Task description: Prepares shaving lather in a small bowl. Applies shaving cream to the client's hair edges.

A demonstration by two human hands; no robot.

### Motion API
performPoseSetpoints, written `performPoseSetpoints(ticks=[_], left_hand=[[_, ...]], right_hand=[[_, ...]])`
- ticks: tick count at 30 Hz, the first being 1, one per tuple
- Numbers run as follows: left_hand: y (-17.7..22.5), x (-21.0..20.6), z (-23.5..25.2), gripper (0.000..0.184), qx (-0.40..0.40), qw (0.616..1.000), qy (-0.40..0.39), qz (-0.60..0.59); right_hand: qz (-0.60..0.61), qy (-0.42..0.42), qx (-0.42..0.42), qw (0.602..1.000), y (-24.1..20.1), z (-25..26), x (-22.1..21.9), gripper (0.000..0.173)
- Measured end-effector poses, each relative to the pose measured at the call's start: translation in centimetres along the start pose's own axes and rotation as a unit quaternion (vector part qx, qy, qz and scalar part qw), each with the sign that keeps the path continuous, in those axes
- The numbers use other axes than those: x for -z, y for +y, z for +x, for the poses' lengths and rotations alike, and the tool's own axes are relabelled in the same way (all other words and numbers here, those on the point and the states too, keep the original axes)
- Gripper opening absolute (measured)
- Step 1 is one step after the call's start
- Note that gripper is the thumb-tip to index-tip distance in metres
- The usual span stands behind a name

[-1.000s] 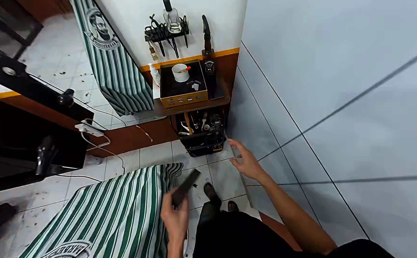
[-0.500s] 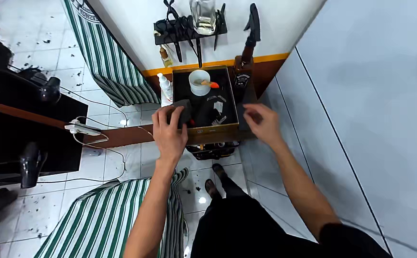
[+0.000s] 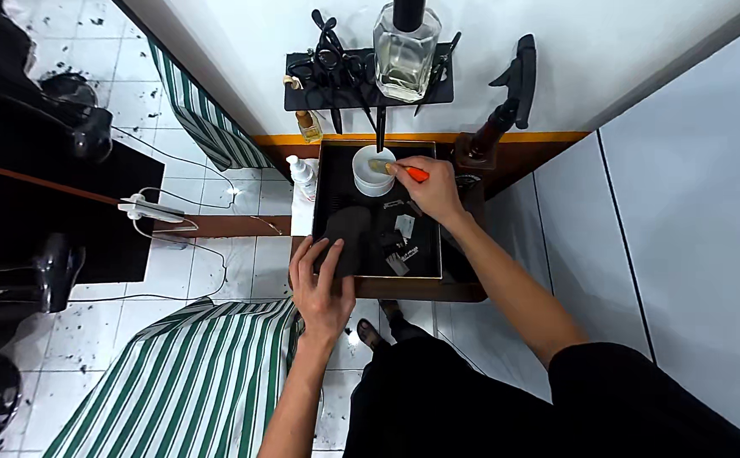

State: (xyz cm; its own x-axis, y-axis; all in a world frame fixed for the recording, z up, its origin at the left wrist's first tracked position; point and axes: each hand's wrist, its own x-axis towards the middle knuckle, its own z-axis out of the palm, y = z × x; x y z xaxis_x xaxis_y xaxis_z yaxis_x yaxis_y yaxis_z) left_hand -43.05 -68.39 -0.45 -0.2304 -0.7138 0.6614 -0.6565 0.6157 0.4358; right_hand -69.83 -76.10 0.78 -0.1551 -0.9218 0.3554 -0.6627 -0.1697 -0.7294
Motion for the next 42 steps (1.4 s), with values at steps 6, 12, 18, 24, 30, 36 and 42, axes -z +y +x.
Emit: performPoseSetpoints(ticks=[6,12,18,24,30,36,42], left_hand=[[-0.4,-0.3,0.2,0.035,0.066,0.995,0.069,-0.009],[-0.3,0.0,1.2,0.045,0.194,0.97,0.121,-0.086],[-0.3,-0.4,1.5,0.046,0.207,0.967,0.117,-0.089],[-0.6,-0.9,2.5,0.034,0.132,0.989,0.059,-0.02],[-0.6,-1.9,2.2,0.028,0.02,0.998,-0.004,0.055],[-1.6,-2.2,1.9,0.029,0.015,0.999,-0.013,0.043],[-1.2,-0.7,2.6,0.035,0.045,0.997,-0.055,0.03]], right_hand=[[-0.008,-0.005,-0.045,0.999,-0.8,0.9,-0.4,0.026],[-0.017,-0.017,-0.071,0.997,-1.6,1.7,-0.1,0.028],[-0.044,-0.023,-0.084,0.995,-1.8,1.8,0.2,0.028],[-0.03,-0.014,-0.119,0.992,-2.0,2.1,0.3,0.028],[-0.016,-0.019,-0.131,0.991,-1.9,2.4,0.4,0.027],[-0.026,-0.024,-0.132,0.991,-2.6,2.5,0.3,0.026],[-0.036,-0.006,-0.134,0.99,-3.1,2.3,0.2,0.026]])
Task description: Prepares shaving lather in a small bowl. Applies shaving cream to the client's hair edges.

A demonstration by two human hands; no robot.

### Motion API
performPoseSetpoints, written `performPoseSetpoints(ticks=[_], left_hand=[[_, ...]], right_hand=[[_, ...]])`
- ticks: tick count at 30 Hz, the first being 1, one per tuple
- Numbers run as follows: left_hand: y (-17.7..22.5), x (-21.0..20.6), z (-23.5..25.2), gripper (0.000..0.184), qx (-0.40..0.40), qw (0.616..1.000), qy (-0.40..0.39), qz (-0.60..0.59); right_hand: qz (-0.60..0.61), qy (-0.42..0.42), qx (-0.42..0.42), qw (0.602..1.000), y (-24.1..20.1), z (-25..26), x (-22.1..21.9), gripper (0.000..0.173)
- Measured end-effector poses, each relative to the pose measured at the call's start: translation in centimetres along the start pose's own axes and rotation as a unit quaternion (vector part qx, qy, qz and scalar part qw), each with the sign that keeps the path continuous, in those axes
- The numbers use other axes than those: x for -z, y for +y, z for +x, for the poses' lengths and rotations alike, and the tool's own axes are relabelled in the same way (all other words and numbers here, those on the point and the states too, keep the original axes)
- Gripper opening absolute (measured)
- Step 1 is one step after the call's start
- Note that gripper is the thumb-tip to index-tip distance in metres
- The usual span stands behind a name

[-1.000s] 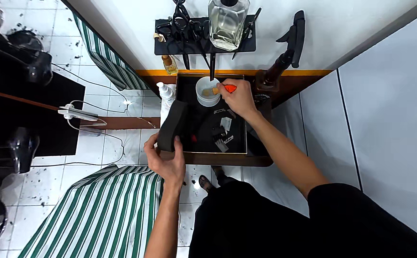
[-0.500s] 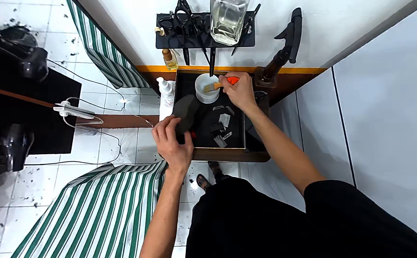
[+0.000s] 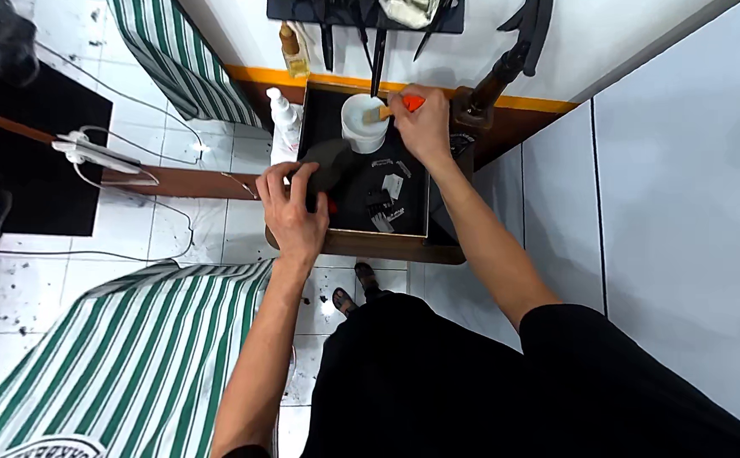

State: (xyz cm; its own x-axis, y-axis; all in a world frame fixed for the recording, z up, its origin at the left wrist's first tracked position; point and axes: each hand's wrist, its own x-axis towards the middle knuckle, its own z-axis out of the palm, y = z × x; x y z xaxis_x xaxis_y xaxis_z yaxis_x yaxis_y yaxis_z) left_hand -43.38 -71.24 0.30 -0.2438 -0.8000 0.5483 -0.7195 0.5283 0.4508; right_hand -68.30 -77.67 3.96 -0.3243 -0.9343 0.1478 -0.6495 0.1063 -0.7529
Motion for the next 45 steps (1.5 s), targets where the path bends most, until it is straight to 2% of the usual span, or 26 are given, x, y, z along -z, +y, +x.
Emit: performPoseSetpoints(ticks=[3,7,11,15,18,22,25,30,34,39,45], left_hand=[[0.5,0.1,0.4,0.037,0.021,0.999,-0.027,0.007],[1.0,0.7,-0.2,0.044,0.0,0.997,-0.077,-0.009],[0.7,0.7,-1.2,0.048,-0.012,0.996,-0.087,-0.027],[0.4,0.8,-2.2,0.045,0.002,0.998,-0.053,-0.033],[0.7,1.2,-3.5,0.038,0.015,0.999,0.012,-0.043],[1.9,2.2,-6.3,0.029,0.041,0.992,0.096,-0.069],[2.5,3.6,-9.1,0.026,0.059,0.987,0.129,-0.077],[2.7,5.1,-14.4,0.024,0.101,0.983,0.134,-0.074],[2.2,5.1,-17.7,0.025,0.119,0.984,0.122,-0.055],[1.5,5.6,-19.3,0.025,0.137,0.982,0.127,-0.036],[0.6,5.8,-19.6,0.025,0.145,0.979,0.143,-0.03]], right_hand=[[-0.006,0.014,0.028,0.999,-0.1,-0.2,-0.3,0.024],[-0.01,0.046,0.058,0.997,0.1,-0.4,-0.6,0.024],[-0.035,0.013,0.067,0.997,0.1,-0.7,-0.4,0.025],[-0.045,-0.013,0.076,0.996,0.0,-0.6,-0.3,0.026],[-0.062,-0.011,0.079,0.995,0.0,-0.6,-0.4,0.027],[-0.05,0.013,0.062,0.997,-0.2,-0.8,-0.2,0.026],[-0.027,0.043,0.064,0.997,-1.2,-1.9,0.8,0.026],[0.028,0.092,0.162,0.982,-1.1,-3.6,1.6,0.021],[-0.047,0.013,0.244,0.969,0.6,-4.1,1.5,0.02],[-0.109,-0.043,0.278,0.953,0.8,-5.4,2.5,0.018],[-0.147,-0.042,0.325,0.933,1.2,-7.4,3.1,0.018]])
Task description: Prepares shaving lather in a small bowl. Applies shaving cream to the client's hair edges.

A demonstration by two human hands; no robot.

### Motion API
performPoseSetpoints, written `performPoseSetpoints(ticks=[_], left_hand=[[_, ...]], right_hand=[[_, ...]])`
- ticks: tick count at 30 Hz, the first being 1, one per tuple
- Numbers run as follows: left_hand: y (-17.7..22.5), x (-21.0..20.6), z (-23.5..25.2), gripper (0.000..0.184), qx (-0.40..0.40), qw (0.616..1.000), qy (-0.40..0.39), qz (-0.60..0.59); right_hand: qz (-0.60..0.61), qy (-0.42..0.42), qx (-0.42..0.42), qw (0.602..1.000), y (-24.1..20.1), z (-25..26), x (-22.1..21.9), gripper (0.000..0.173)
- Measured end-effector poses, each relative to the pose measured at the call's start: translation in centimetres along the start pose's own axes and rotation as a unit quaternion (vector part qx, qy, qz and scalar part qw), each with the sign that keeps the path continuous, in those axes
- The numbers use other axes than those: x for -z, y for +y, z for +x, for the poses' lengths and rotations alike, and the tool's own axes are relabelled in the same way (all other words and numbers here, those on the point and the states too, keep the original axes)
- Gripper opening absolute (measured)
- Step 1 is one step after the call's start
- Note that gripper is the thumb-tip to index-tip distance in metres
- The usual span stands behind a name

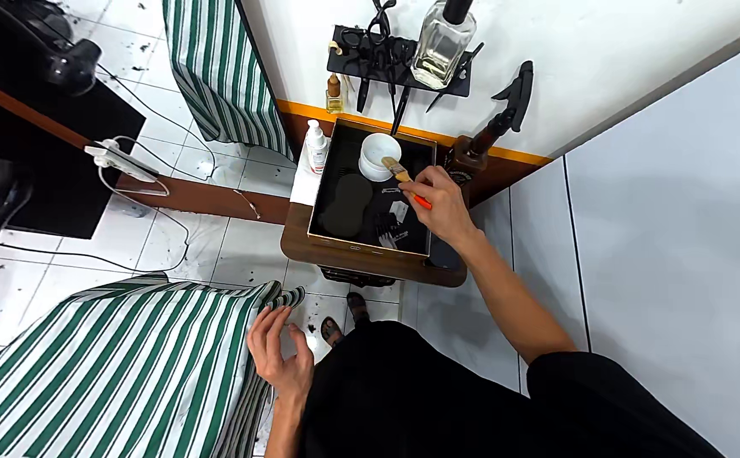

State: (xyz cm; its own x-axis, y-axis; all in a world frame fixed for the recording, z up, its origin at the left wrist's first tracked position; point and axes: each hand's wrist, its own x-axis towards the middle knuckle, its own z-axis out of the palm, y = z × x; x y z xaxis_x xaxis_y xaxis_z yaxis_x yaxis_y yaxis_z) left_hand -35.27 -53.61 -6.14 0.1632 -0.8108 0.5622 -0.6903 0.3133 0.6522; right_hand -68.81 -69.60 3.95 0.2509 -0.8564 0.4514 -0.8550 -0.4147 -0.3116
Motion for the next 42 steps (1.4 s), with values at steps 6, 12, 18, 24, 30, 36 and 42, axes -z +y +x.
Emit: performPoseSetpoints(ticks=[6,12,18,24,30,36,42], left_hand=[[-0.3,-0.2,0.2,0.025,0.002,1.0,-0.003,-0.002],[-0.3,-0.2,0.1,0.024,-0.003,1.0,0.005,-0.015],[6.9,-4.9,9.7,0.029,-0.096,0.99,-0.091,-0.056],[10.3,-17.0,21.4,0.076,-0.058,0.944,-0.323,0.044],[8.7,-22.3,23.8,0.089,-0.038,0.897,-0.404,0.172],[8.3,-23.2,24.2,0.078,-0.032,0.9,-0.397,0.175],[8.1,-23.4,24.2,0.079,-0.035,0.904,-0.389,0.175]], right_hand=[[-0.012,-0.004,0.013,1.0,-0.8,-1.4,0.8,0.018],[0.009,0.019,0.012,1.0,-1.4,-2.1,1.9,0.017],[0.024,0.069,-0.015,0.997,-0.2,-1.1,0.0,0.018],[0.023,0.066,-0.018,0.997,0.1,-0.5,-0.1,0.019],[0.034,0.048,-0.013,0.998,0.2,-0.7,-0.6,0.02],[0.021,0.021,0.0,1.0,0.4,-0.9,-1.7,0.021],[0.031,0.031,-0.007,0.999,-0.6,-1.8,0.4,0.019]])
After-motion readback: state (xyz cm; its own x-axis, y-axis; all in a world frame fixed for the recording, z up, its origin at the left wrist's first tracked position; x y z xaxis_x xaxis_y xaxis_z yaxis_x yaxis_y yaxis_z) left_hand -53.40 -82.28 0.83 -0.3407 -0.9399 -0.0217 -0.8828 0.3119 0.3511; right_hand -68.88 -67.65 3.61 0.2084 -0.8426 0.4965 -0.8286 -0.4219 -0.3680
